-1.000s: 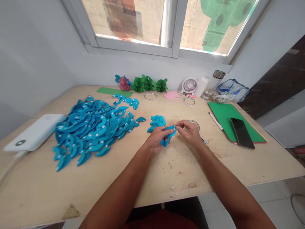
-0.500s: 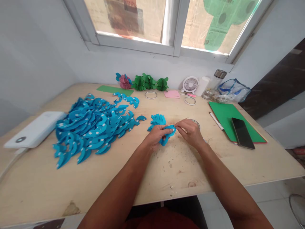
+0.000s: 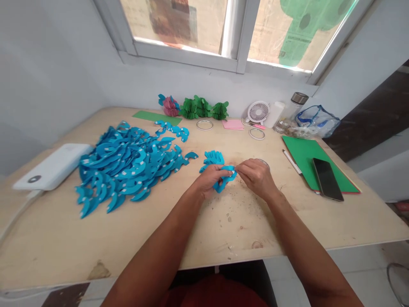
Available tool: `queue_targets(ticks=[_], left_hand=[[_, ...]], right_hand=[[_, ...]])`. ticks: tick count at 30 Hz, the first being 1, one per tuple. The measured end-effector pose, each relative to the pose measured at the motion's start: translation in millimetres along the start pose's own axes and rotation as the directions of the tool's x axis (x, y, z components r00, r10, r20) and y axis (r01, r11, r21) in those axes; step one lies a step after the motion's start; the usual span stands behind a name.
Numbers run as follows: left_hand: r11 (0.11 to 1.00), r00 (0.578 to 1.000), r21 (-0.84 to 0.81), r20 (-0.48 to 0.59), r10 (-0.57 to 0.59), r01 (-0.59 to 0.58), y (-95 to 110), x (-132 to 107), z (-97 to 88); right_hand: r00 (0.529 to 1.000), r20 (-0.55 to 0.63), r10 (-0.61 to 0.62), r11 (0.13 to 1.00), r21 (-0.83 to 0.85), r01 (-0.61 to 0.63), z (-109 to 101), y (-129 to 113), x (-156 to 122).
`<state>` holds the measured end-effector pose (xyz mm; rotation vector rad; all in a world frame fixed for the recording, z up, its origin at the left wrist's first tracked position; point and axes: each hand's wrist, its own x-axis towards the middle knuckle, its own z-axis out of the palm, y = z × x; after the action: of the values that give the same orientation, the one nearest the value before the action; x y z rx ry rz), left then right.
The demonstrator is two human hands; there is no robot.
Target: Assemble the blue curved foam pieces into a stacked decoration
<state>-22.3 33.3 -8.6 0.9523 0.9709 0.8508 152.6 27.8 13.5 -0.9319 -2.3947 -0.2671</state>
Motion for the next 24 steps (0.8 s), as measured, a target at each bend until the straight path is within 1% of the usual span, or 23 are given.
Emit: queue_targets(ticks=[5, 13, 17, 24], left_hand=[[0.999, 1.0, -0.047, 0.029, -0.01, 0.012, -0.4, -0.3, -1.7], [0.999, 0.998, -0.044, 0.056, -0.01, 0.013, 3.4, -2.4, -1.2], [0.998, 0.998, -0.061, 0.059, -0.014, 0.017, 5.8, -5.1, -0.4], [0.993, 0.998, -0.116, 0.056, -0.012, 0.019, 7.5, -7.8, 0.6]], right_hand=[[1.0, 0.027, -0.004, 1.0, 0.007, 0.004, -1.5, -0.8, -0.1], [0.999, 0.042, 0.028, 0.999, 0.034, -0.029, -1.2, -1.0, -0.6], [0.999, 0.038, 0.035, 0.997, 0.067, -0.038, -0.2, -0.1, -1.3], [0.999, 0.038, 0.013, 0.998, 0.058, -0.016, -1.1, -1.1, -1.2]])
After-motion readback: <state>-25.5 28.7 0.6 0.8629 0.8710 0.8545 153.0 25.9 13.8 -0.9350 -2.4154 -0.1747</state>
